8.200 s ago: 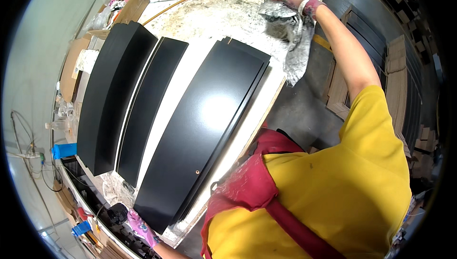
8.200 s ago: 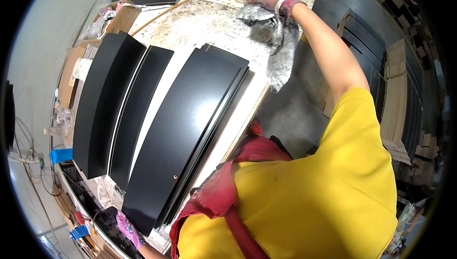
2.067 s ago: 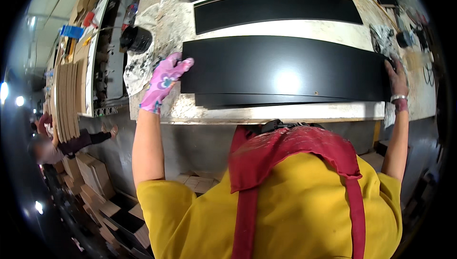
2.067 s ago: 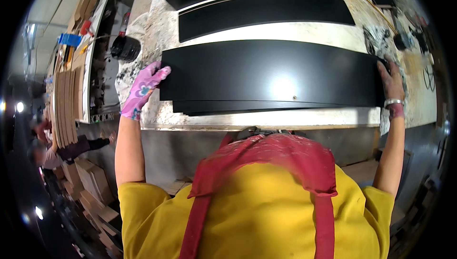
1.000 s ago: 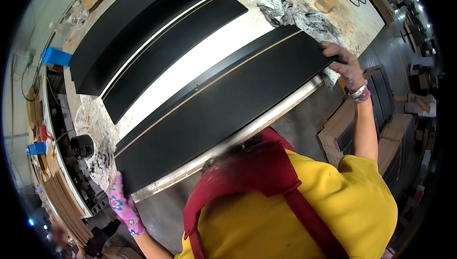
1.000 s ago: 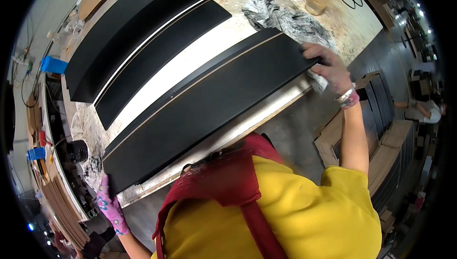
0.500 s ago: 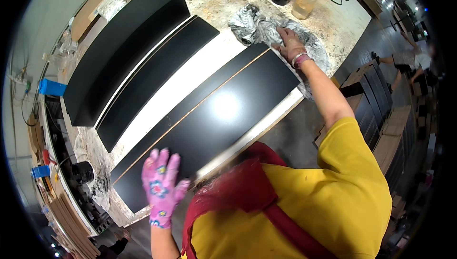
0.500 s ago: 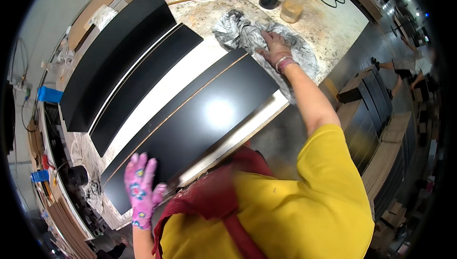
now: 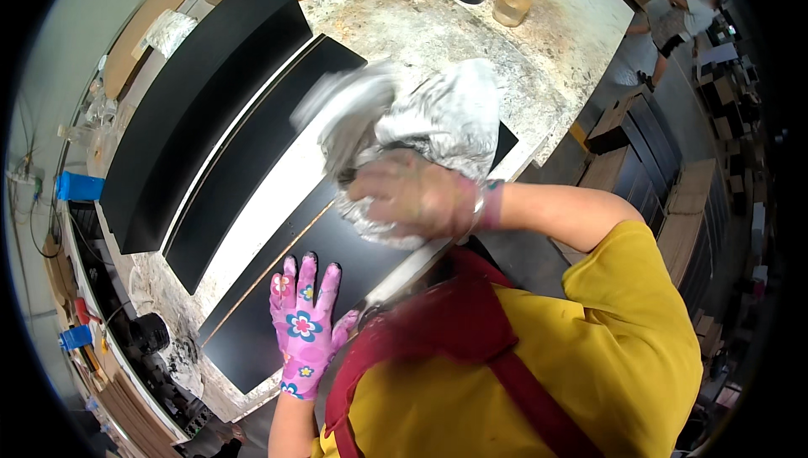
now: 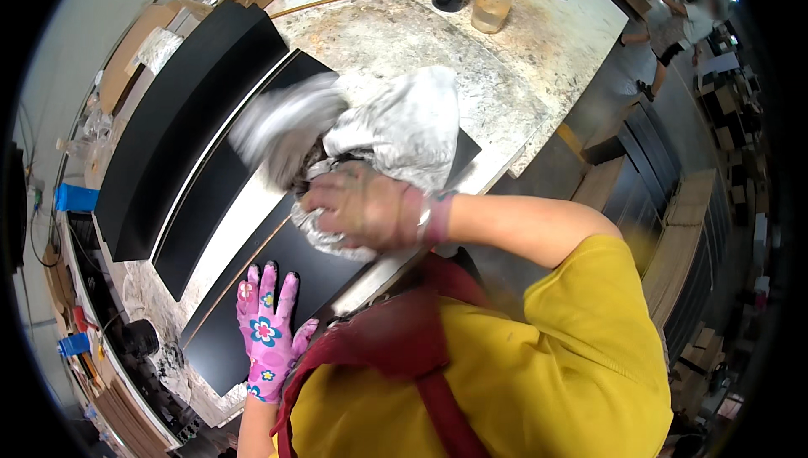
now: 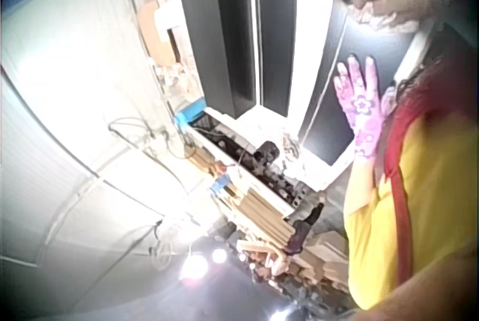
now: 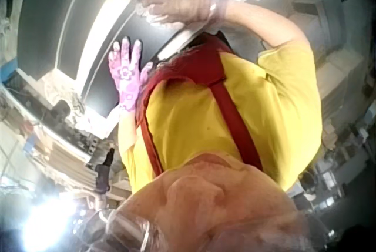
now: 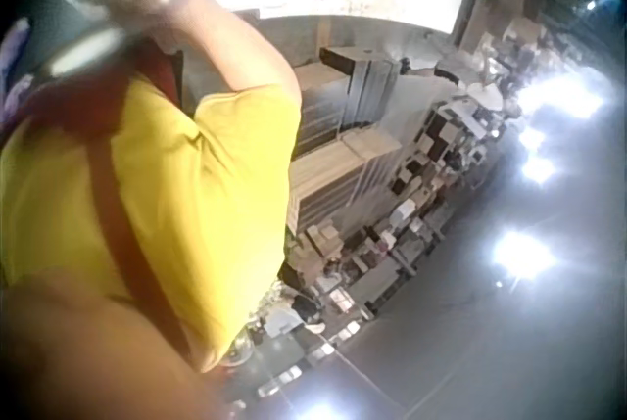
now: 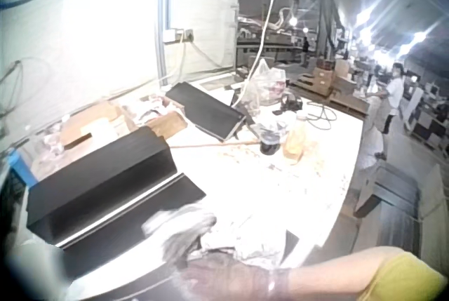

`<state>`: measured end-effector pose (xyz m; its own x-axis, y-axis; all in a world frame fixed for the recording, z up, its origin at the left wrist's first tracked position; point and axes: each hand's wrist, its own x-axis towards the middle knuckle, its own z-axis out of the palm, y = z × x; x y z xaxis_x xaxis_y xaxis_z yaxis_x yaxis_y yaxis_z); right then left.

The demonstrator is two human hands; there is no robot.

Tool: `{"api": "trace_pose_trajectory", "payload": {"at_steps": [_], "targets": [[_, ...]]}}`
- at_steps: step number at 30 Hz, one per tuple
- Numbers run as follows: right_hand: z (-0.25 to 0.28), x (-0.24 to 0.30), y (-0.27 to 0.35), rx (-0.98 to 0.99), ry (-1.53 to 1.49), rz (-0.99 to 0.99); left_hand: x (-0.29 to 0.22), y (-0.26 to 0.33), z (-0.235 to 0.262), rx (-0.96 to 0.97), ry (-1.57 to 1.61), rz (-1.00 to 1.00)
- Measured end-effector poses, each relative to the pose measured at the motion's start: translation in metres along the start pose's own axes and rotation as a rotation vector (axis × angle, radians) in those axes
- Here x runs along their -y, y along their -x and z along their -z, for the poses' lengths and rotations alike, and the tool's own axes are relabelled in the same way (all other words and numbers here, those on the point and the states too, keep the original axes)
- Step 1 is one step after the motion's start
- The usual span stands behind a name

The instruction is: The person wipes the surface and edges of black wood panels with a cloth, handling them one at a time and stacking them on the workbench.

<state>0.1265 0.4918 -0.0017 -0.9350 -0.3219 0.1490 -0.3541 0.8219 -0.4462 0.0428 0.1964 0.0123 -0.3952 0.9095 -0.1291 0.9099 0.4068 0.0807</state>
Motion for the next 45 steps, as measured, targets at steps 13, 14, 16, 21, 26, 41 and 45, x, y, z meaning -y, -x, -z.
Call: {"api": "trace_pose_trajectory", "payload": {"at_steps": [13,14,16,21,26,41,45], "targets": [[0.076,-0.013,-0.003,-0.203,-0.315,-0.595,0.030,0.013,-0.024,-0.135,0.188,-0.132],[0.059,-0.008,-0.010,-0.078,-0.158,-0.470,0.027,0.012,-0.024,-0.190,0.295,-0.172],[0.016,-0.020,0.001,-0.052,0.271,-0.181,0.025,0.016,-0.048,-0.356,0.445,-0.246],[-0.025,0.037,-0.106,0.184,0.140,-0.047,0.025,0.019,-0.062,-0.474,0.446,-0.299],[-0.133,0.165,-0.276,0.249,-0.104,0.418,0.025,0.020,-0.056,-0.453,0.624,-0.250],[-0.163,0.171,-0.297,0.084,-0.182,0.772,0.031,0.024,-0.051,-0.406,0.714,-0.282],[-0.107,0.032,-0.321,-0.156,-0.127,-0.373,0.025,0.017,-0.072,-0.550,0.552,-0.308]]}}
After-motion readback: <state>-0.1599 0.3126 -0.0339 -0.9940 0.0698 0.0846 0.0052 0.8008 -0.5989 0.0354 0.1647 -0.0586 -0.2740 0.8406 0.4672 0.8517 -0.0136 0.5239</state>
